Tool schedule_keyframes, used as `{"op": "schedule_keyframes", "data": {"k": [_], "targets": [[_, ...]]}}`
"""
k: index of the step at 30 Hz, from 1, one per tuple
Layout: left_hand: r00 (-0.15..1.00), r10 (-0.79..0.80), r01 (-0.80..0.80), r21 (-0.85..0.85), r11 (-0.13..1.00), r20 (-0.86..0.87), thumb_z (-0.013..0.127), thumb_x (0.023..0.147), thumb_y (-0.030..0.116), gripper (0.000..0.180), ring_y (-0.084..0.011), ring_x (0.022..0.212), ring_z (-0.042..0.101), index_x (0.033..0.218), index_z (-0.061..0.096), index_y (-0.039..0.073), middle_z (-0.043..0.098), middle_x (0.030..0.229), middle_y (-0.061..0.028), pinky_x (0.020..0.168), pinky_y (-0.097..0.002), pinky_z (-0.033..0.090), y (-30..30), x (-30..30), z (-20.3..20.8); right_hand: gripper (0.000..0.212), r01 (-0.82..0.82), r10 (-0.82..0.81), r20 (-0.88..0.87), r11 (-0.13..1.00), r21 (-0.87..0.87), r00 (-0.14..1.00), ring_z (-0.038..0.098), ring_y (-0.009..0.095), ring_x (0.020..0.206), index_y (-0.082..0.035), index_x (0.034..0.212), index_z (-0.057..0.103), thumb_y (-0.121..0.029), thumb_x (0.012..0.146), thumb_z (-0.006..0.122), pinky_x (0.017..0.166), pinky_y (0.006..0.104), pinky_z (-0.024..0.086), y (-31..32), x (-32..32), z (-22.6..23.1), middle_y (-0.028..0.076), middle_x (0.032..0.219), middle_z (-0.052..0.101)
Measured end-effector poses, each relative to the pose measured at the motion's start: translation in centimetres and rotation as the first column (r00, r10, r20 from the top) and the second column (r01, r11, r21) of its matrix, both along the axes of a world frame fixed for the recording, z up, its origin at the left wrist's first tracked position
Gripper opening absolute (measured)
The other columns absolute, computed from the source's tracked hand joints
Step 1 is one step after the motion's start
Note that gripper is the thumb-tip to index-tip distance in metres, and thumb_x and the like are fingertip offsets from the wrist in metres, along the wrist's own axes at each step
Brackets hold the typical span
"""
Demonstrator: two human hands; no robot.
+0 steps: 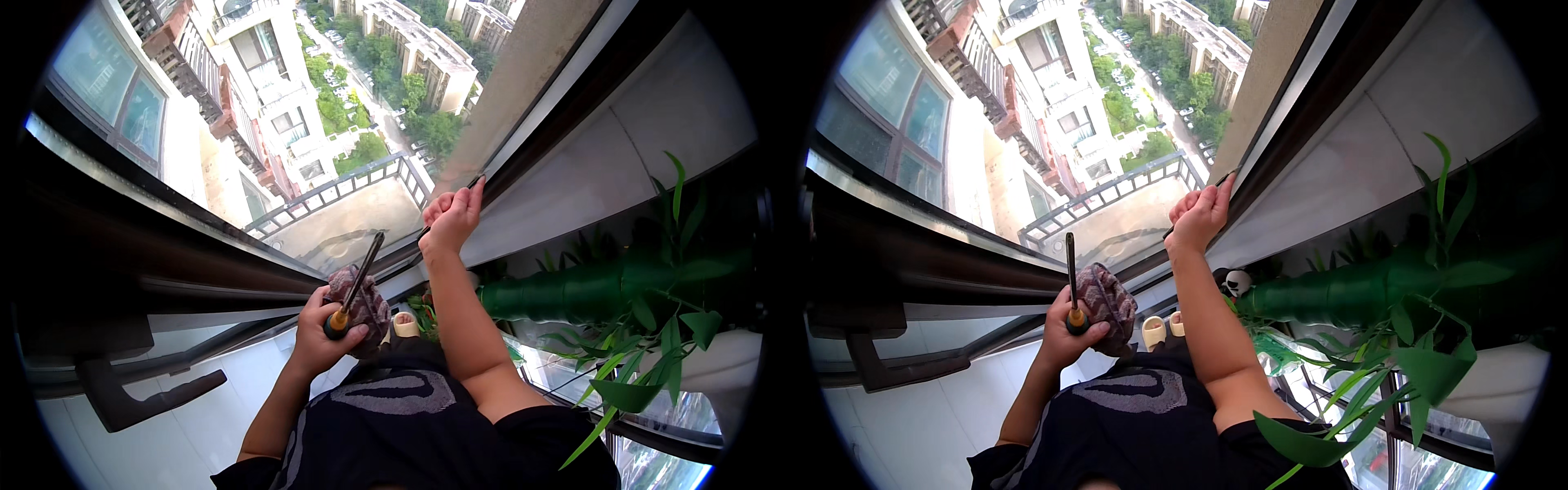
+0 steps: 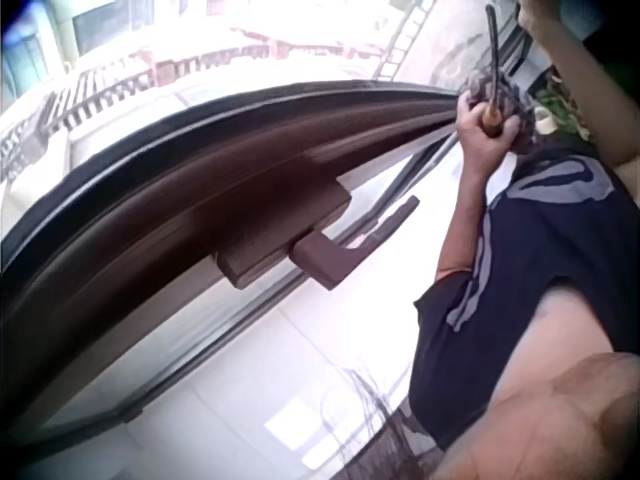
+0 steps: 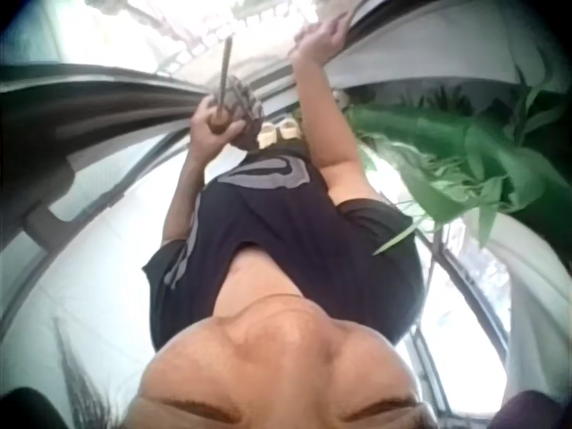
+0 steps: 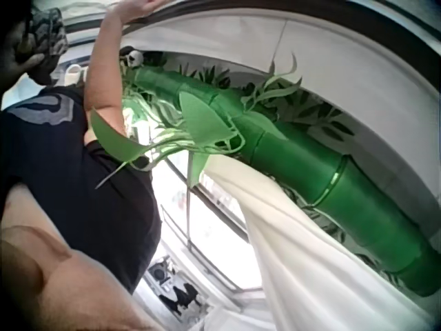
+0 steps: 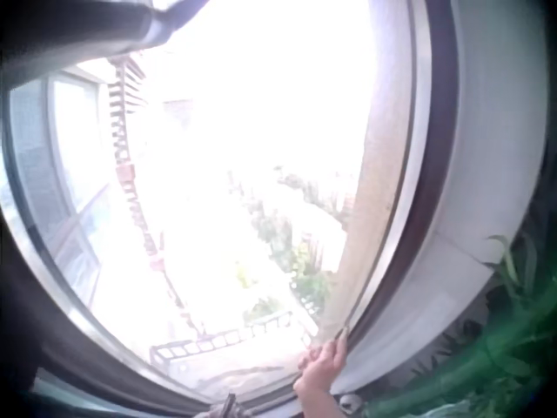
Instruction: The person uses a screwdriver to work on a window frame's track and hardware, then wipes the frame with a cloth.
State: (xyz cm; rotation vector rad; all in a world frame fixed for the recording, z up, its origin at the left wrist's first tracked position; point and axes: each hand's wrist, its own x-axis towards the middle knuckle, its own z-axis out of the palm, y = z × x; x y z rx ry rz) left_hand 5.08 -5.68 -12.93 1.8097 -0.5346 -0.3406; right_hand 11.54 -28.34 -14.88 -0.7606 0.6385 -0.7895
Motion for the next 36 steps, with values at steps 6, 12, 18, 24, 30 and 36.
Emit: {"op": "schedule_keyframes", "data": {"k": [6,12,18,24,30,36], "targets": [[1.000,-0.006,0.006,-0.020,1.000,0.006,0.073,0.063,0.019,0.025,-0.0273,0.091,0.055,0.074,0.061,0.000,0.052,0.103,-0.0156,0.081,-0.0347,0.043,-0.6,0.6,-0.2,0.045,-0.025,0.023,0.026,0.998,0.058,0.999,0.028,0.008,0.044,-0.028,0.138,0.025,-0.020,0.095,0.035,0.038,0.0235,0.025,0.1,-0.3,0.1,-0.002,0.060,0.030],[1.000,-0.015,0.015,-0.031,0.999,0.009,0.074,0.062,0.018,0.025,-0.0277,0.090,0.055,0.076,0.061,0.001,0.053,0.102,-0.0161,0.081,-0.0350,0.043,-1.2,0.9,0.1,0.046,-0.010,0.010,0.003,0.997,0.075,1.000,0.027,0.008,0.044,-0.029,0.138,0.025,-0.019,0.094,0.036,0.039,0.0233,0.025,0.3,0.2,0.4,-0.003,0.060,0.030],[0.999,-0.038,0.039,-0.048,0.998,0.022,0.074,0.063,0.018,0.025,-0.0275,0.091,0.054,0.077,0.062,0.000,0.053,0.101,-0.0158,0.081,-0.0349,0.042,-1.5,0.9,1.0,0.049,0.079,0.002,-0.192,0.908,0.411,0.981,0.027,0.008,0.048,-0.029,0.139,0.020,-0.017,0.093,0.033,0.041,0.0238,0.023,1.5,0.2,-3.2,-0.002,0.063,0.031],[1.000,-0.010,0.010,0.003,1.000,0.017,0.073,0.063,0.018,0.026,-0.0271,0.090,0.054,0.075,0.061,-0.001,0.052,0.101,-0.0152,0.080,-0.0342,0.043,-0.6,0.4,0.3,0.048,0.064,-0.045,-0.117,0.984,0.165,0.992,0.027,0.008,0.047,-0.023,0.140,0.017,-0.017,0.095,0.032,0.040,0.0229,0.023,0.8,0.5,-1.5,-0.002,0.063,0.031],[0.999,0.015,-0.015,-0.020,1.000,-0.032,0.074,0.063,0.018,0.026,-0.0269,0.090,0.054,0.075,0.061,0.000,0.052,0.102,-0.0152,0.080,-0.0343,0.042,-0.5,0.0,-0.6,0.048,0.011,-0.018,-0.064,0.993,-0.119,0.998,0.028,0.006,0.044,-0.019,0.141,0.016,-0.015,0.096,0.032,0.038,0.0220,0.026,1.0,0.1,-0.9,-0.002,0.058,0.030],[1.000,0.019,-0.019,0.003,1.000,-0.008,0.074,0.063,0.018,0.025,-0.0274,0.091,0.054,0.075,0.061,0.001,0.052,0.102,-0.0155,0.081,-0.0347,0.042,-0.8,0.2,0.1,0.047,-0.016,0.014,-0.033,0.999,-0.044,0.999,0.028,0.007,0.045,-0.025,0.140,0.020,-0.017,0.095,0.033,0.040,0.0226,0.026,0.3,0.0,-0.5,-0.002,0.060,0.031]]}}
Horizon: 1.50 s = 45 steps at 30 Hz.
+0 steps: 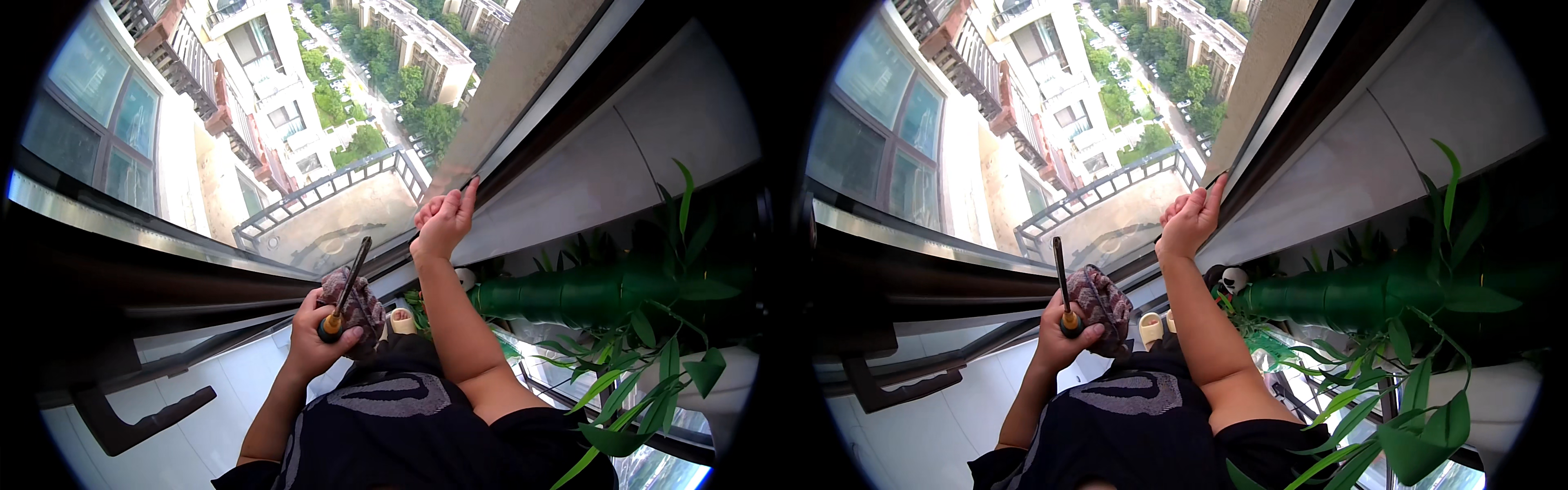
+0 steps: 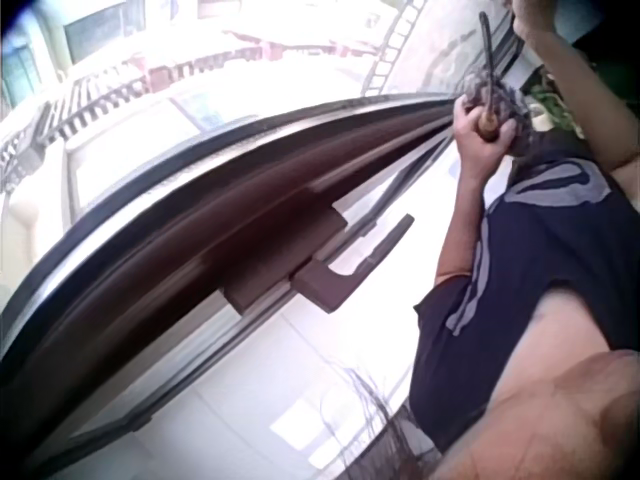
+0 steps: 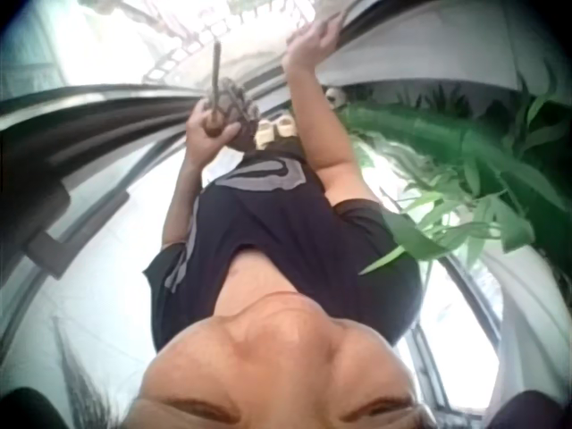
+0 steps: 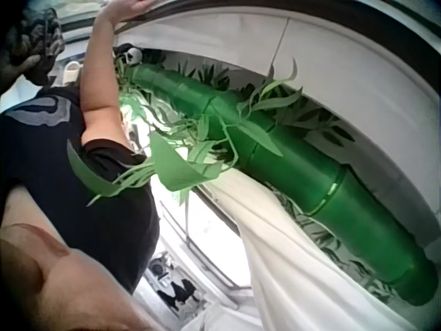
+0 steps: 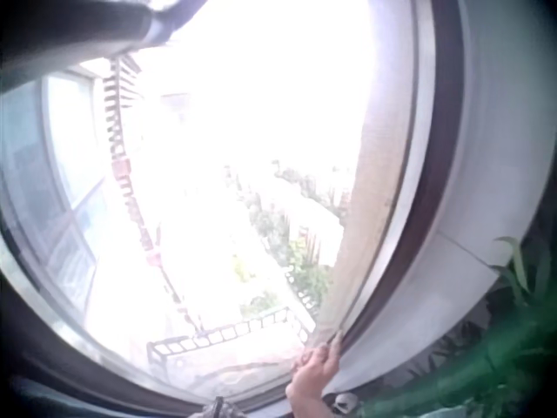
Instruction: The person uses a screwdriver to work on a window frame's track and hardware, then wipes the frame with a cloth.
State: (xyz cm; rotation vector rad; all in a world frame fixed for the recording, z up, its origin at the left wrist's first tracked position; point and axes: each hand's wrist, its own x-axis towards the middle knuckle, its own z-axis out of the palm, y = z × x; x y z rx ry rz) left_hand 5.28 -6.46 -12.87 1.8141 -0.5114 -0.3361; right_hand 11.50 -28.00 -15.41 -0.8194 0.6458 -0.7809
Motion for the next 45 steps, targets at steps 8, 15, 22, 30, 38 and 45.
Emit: {"op": "schedule_keyframes", "data": {"k": [8,15,22,30,38,45], "targets": [[1.000,-0.008,0.008,0.006,1.000,-0.001,0.074,0.062,0.018,0.025,-0.0282,0.090,0.055,0.074,0.061,0.001,0.052,0.101,-0.0158,0.081,-0.0351,0.042,-0.1,0.1,-0.1,0.047,0.003,-0.004,0.006,0.983,0.181,1.000,0.027,0.008,0.045,-0.025,0.140,0.020,-0.018,0.095,0.034,0.040,0.0227,0.026,-0.1,-0.1,1.0,-0.001,0.062,0.031],[1.000,-0.008,0.009,0.030,1.000,-0.017,0.074,0.063,0.018,0.024,-0.0285,0.091,0.054,0.074,0.061,0.001,0.052,0.101,-0.0156,0.081,-0.0356,0.042,-0.2,0.2,0.1,0.046,-0.018,0.015,0.026,0.994,0.108,1.000,0.026,0.006,0.042,-0.026,0.140,0.021,-0.019,0.096,0.033,0.037,0.0226,0.023,0.0,-0.5,0.8,-0.003,0.058,0.028],[0.999,-0.014,0.014,-0.006,1.000,-0.045,0.074,0.063,0.019,0.024,-0.0281,0.092,0.054,0.075,0.061,0.001,0.052,0.103,-0.0160,0.082,-0.0356,0.042,-0.4,0.4,-0.2,0.046,-0.043,0.044,0.003,0.985,0.167,0.999,0.025,0.006,0.042,-0.025,0.139,0.023,-0.018,0.096,0.034,0.036,0.0223,0.022,-0.2,-1.1,1.8,-0.003,0.057,0.027],[0.999,-0.030,0.030,0.002,1.000,-0.018,0.074,0.062,0.018,0.025,-0.0285,0.093,0.055,0.077,0.063,0.001,0.053,0.103,-0.0162,0.083,-0.0354,0.042,-0.6,0.7,-0.2,0.045,-0.099,0.099,-0.015,0.995,0.008,0.995,0.026,0.006,0.043,-0.023,0.139,0.025,-0.017,0.095,0.034,0.036,0.0207,0.024,-1.0,-1.6,0.5,-0.003,0.057,0.027],[0.996,-0.052,0.054,0.026,0.998,-0.068,0.075,0.064,0.017,0.029,-0.0250,0.096,0.051,0.065,0.049,0.004,0.050,0.100,-0.0129,0.085,-0.0354,0.038,-0.5,0.6,0.3,0.046,-0.094,0.094,-0.005,0.992,-0.080,0.996,0.026,0.005,0.042,-0.022,0.139,0.024,-0.018,0.095,0.037,0.035,0.0200,0.023,-2.5,-1.4,-2.6,-0.004,0.056,0.029],[0.999,-0.031,0.031,0.051,0.998,-0.016,0.074,0.063,0.020,0.026,-0.0286,0.093,0.054,0.078,0.063,0.002,0.053,0.102,-0.0159,0.082,-0.0361,0.042,-0.2,0.5,0.1,0.051,-0.097,0.100,-0.005,0.955,-0.279,0.995,0.027,0.004,0.043,-0.020,0.140,0.021,-0.014,0.093,0.041,0.036,0.0202,0.026,-3.1,-1.0,-3.8,-0.004,0.056,0.032]]}}
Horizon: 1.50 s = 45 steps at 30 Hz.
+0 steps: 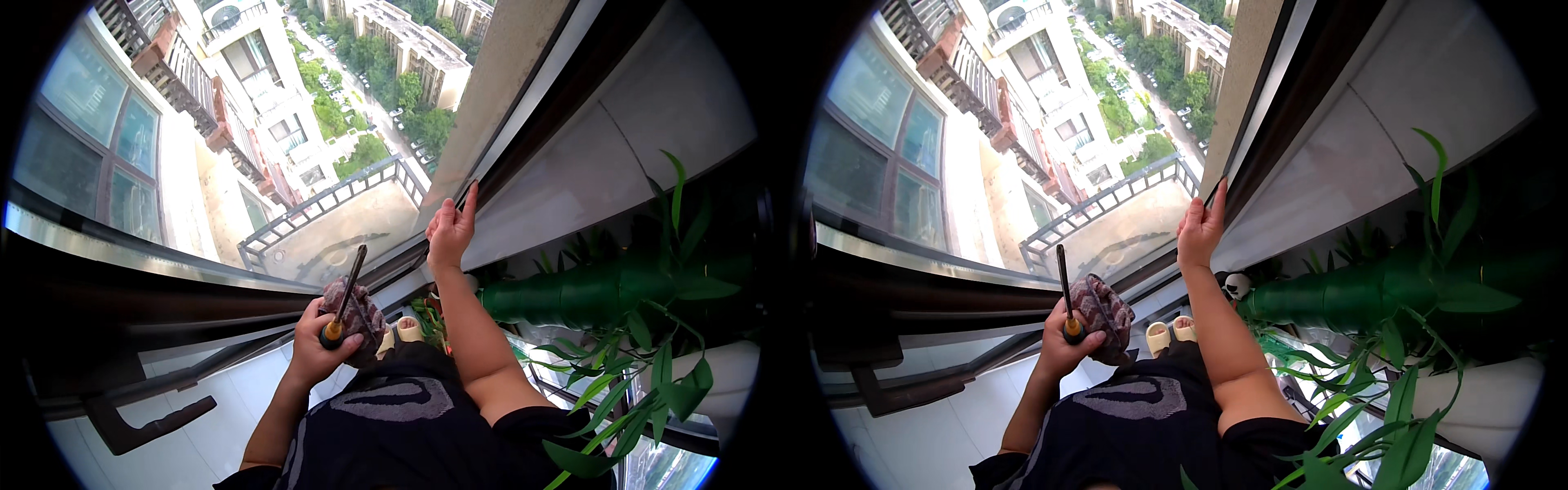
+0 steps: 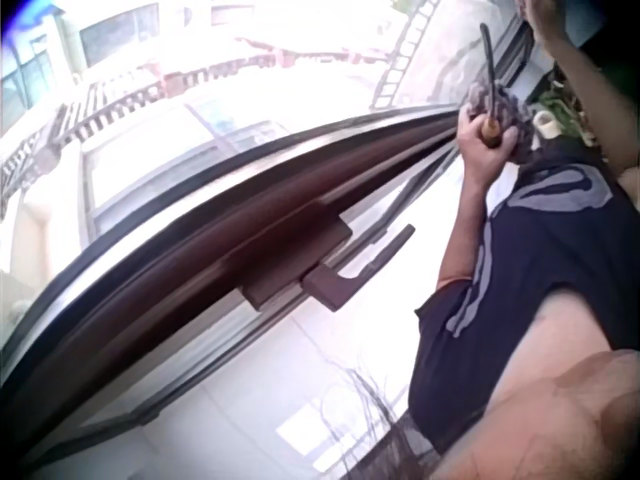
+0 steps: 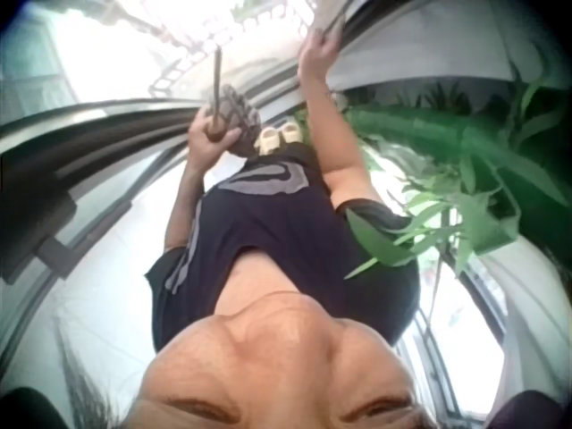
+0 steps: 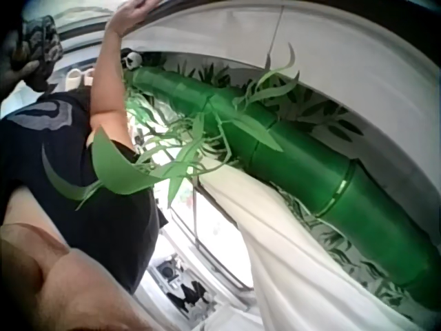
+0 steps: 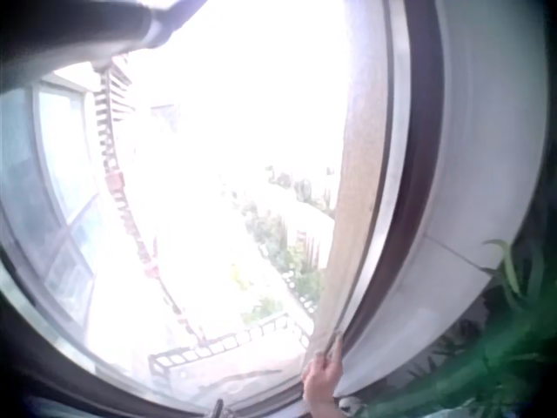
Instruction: The person uses a screwdriver to work on a window frame's track and hardware, then wipes the frame with a cloth.
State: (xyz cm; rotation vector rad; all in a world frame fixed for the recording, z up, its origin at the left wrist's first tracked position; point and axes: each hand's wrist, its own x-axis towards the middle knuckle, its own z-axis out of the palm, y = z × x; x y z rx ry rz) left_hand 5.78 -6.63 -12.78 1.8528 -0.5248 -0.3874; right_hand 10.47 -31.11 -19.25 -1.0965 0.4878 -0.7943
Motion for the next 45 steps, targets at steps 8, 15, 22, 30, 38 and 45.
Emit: {"op": "schedule_keyframes", "data": {"k": [8,15,22,30,38,45], "targets": [[0.999,0.032,-0.032,0.010,0.999,-0.018,0.074,0.063,0.020,0.026,-0.0288,0.093,0.054,0.078,0.063,0.002,0.052,0.102,-0.0157,0.082,-0.0363,0.042,0.2,-0.3,0.0,0.047,0.200,-0.241,-0.097,0.929,-0.312,0.966,0.040,0.006,0.056,-0.012,0.136,0.032,-0.006,0.091,0.044,0.050,0.0189,0.040,-0.6,-0.4,-2.5,-0.002,0.081,0.041],[1.000,0.021,-0.021,0.029,0.999,-0.014,0.074,0.062,0.019,0.025,-0.0285,0.093,0.054,0.077,0.063,0.002,0.052,0.102,-0.0156,0.082,-0.0360,0.042,0.5,-0.4,-0.4,0.047,0.284,-0.321,-0.028,0.872,-0.399,0.947,0.041,0.006,0.055,-0.009,0.135,0.032,-0.006,0.090,0.045,0.054,0.0194,0.042,0.2,1.3,-3.0,-0.001,0.080,0.041],[0.995,0.068,-0.067,0.017,0.998,-0.070,0.074,0.063,0.019,0.025,-0.0270,0.093,0.054,0.077,0.062,0.001,0.052,0.103,-0.0148,0.081,-0.0351,0.042,1.7,-0.6,-0.7,0.045,0.321,-0.336,0.007,0.893,-0.314,0.942,0.037,0.006,0.055,-0.009,0.134,0.036,-0.005,0.090,0.046,0.047,0.0190,0.038,0.6,2.0,-3.1,-0.002,0.078,0.042],[0.995,0.062,-0.061,0.017,0.998,-0.073,0.074,0.063,0.018,0.025,-0.0263,0.093,0.054,0.076,0.061,0.001,0.052,0.104,-0.0145,0.081,-0.0348,0.042,1.8,-0.6,-1.5,0.043,0.260,-0.261,0.016,0.957,-0.125,0.965,0.032,0.004,0.054,-0.012,0.134,0.038,-0.007,0.091,0.045,0.042,0.0170,0.030,1.0,1.4,-2.1,-0.004,0.068,0.038],[0.997,0.050,-0.050,-0.011,0.999,-0.059,0.075,0.062,0.017,0.024,-0.0266,0.092,0.054,0.073,0.060,0.001,0.052,0.103,-0.0150,0.080,-0.0351,0.042,1.7,-0.1,-1.8,0.046,0.254,-0.258,-0.009,0.958,-0.131,0.966,0.031,0.004,0.053,-0.013,0.135,0.035,-0.006,0.091,0.044,0.040,0.0174,0.028,1.3,1.4,-2.1,-0.004,0.068,0.038],[0.997,0.052,-0.052,-0.007,0.999,-0.063,0.075,0.062,0.018,0.026,-0.0269,0.091,0.055,0.075,0.061,0.001,0.052,0.103,-0.0155,0.080,-0.0346,0.043,1.5,0.1,-1.9,0.046,0.229,-0.230,-0.006,0.963,0.142,0.973,0.031,0.003,0.053,-0.014,0.135,0.036,-0.005,0.091,0.044,0.040,0.0176,0.027,0.9,1.3,-0.5,-0.005,0.068,0.038]]}}
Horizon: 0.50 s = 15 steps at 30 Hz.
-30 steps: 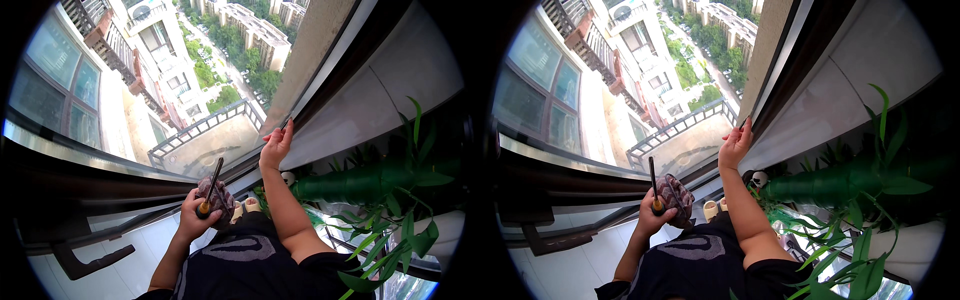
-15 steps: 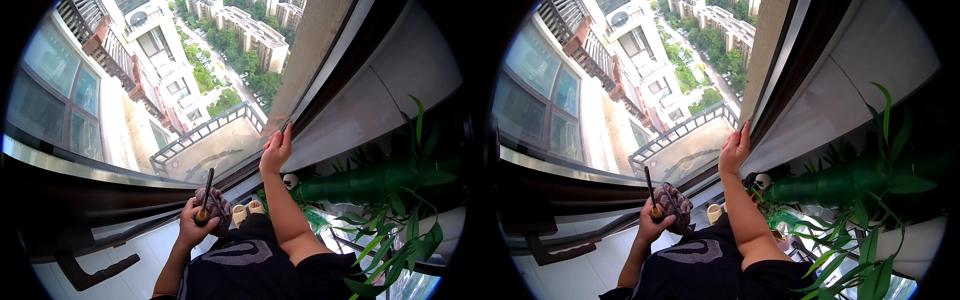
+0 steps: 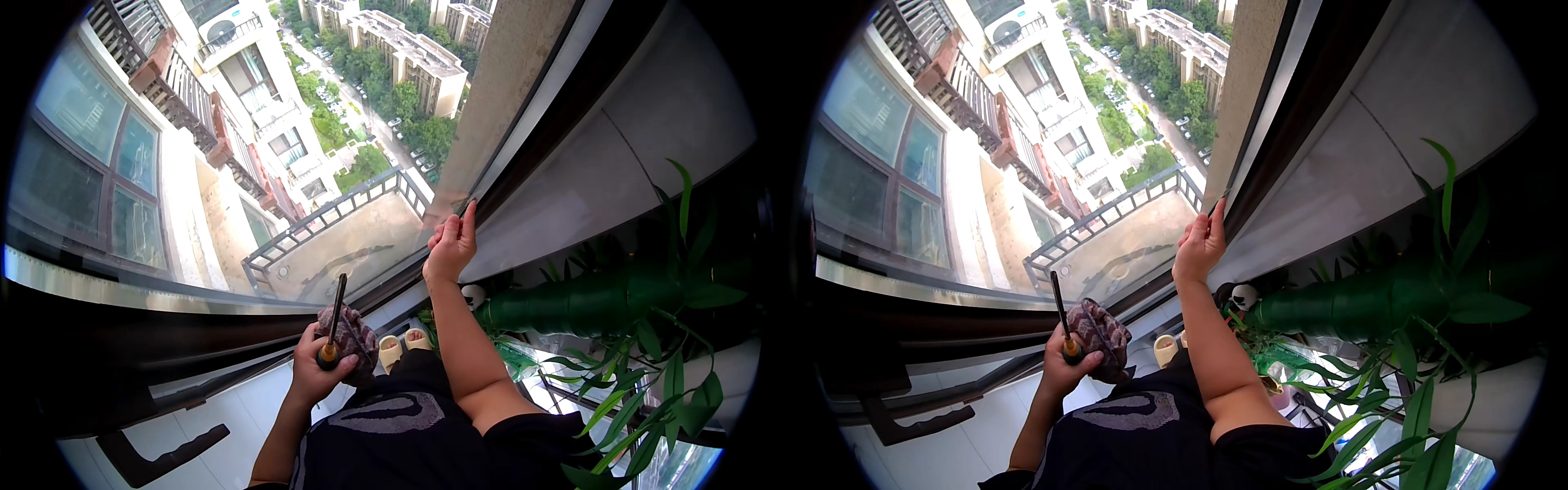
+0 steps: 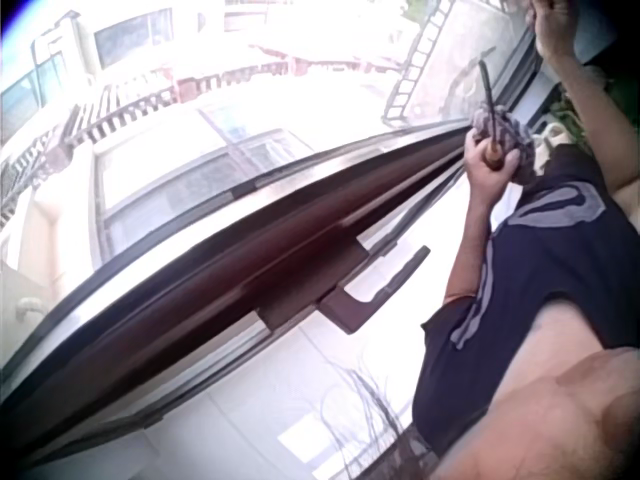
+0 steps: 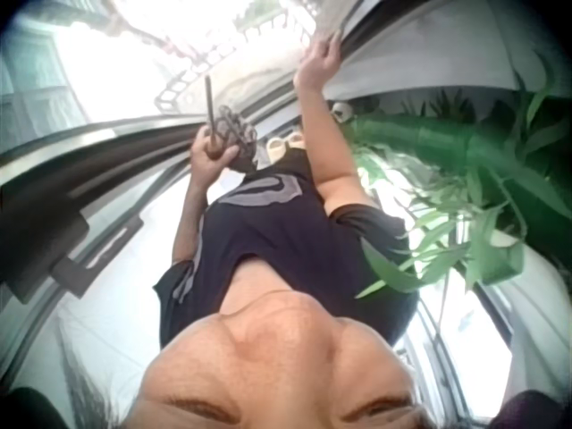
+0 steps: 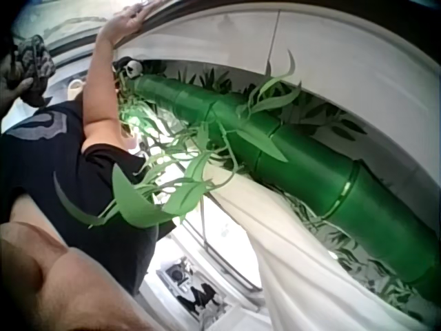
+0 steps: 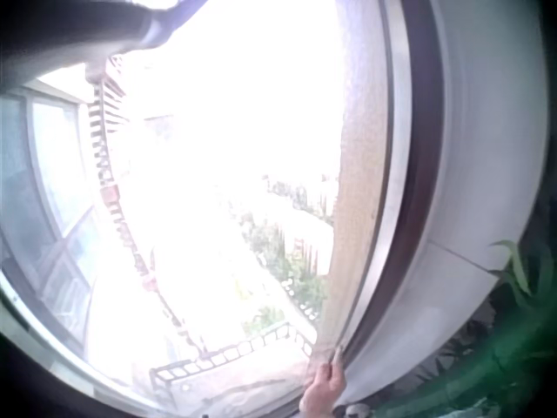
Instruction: The person uses a screwdriver to work on a window frame's track and hardware, then wipes the frame with a cloth.
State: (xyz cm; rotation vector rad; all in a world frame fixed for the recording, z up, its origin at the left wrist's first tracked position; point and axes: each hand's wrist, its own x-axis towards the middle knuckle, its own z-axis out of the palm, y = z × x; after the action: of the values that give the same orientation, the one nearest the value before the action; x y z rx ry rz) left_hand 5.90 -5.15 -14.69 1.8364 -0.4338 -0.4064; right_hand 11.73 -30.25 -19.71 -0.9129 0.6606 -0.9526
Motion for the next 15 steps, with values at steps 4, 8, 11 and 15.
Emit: {"op": "schedule_keyframes", "data": {"k": [4,8,11,15], "targets": [[1.000,-0.021,0.021,0.020,1.000,0.006,0.075,0.063,0.019,0.026,-0.0271,0.093,0.055,0.078,0.063,0.001,0.052,0.104,-0.0155,0.081,-0.0347,0.042,-0.2,0.1,0.6,0.046,-0.026,0.023,-0.025,0.990,-0.137,0.999,0.031,0.003,0.053,-0.014,0.135,0.035,-0.005,0.091,0.044,0.040,0.0171,0.027,0.7,-0.2,-0.7,-0.005,0.068,0.038],[1.000,-0.023,0.023,0.012,1.000,-0.001,0.074,0.063,0.019,0.026,-0.0274,0.094,0.054,0.079,0.063,0.002,0.052,0.105,-0.0156,0.083,-0.0354,0.042,-0.5,0.2,0.8,0.045,-0.026,0.026,-0.004,0.974,-0.223,1.000,0.031,0.003,0.053,-0.013,0.135,0.035,-0.006,0.091,0.045,0.041,0.0172,0.027,0.6,-0.4,-1.6,-0.005,0.068,0.038],[1.000,-0.026,0.026,0.015,1.000,0.009,0.074,0.063,0.018,0.025,-0.0274,0.095,0.054,0.079,0.064,0.002,0.052,0.105,-0.0154,0.083,-0.0357,0.042,-0.7,0.2,0.9,0.045,-0.031,0.035,0.016,0.973,-0.228,0.999,0.031,0.004,0.053,-0.013,0.135,0.036,-0.006,0.091,0.045,0.041,0.0178,0.027,0.2,-0.6,-1.9,-0.005,0.069,0.039],[0.999,-0.026,0.025,0.018,1.000,0.023,0.074,0.063,0.018,0.025,-0.0273,0.095,0.054,0.080,0.064,0.002,0.053,0.104,-0.0152,0.083,-0.0355,0.042,-0.6,0.1,0.7,0.045,-0.058,0.063,0.031,0.988,-0.146,0.998,0.032,0.004,0.053,-0.014,0.135,0.036,-0.005,0.091,0.045,0.041,0.0183,0.027,-0.2,-0.7,-1.1,-0.006,0.069,0.039]]}}
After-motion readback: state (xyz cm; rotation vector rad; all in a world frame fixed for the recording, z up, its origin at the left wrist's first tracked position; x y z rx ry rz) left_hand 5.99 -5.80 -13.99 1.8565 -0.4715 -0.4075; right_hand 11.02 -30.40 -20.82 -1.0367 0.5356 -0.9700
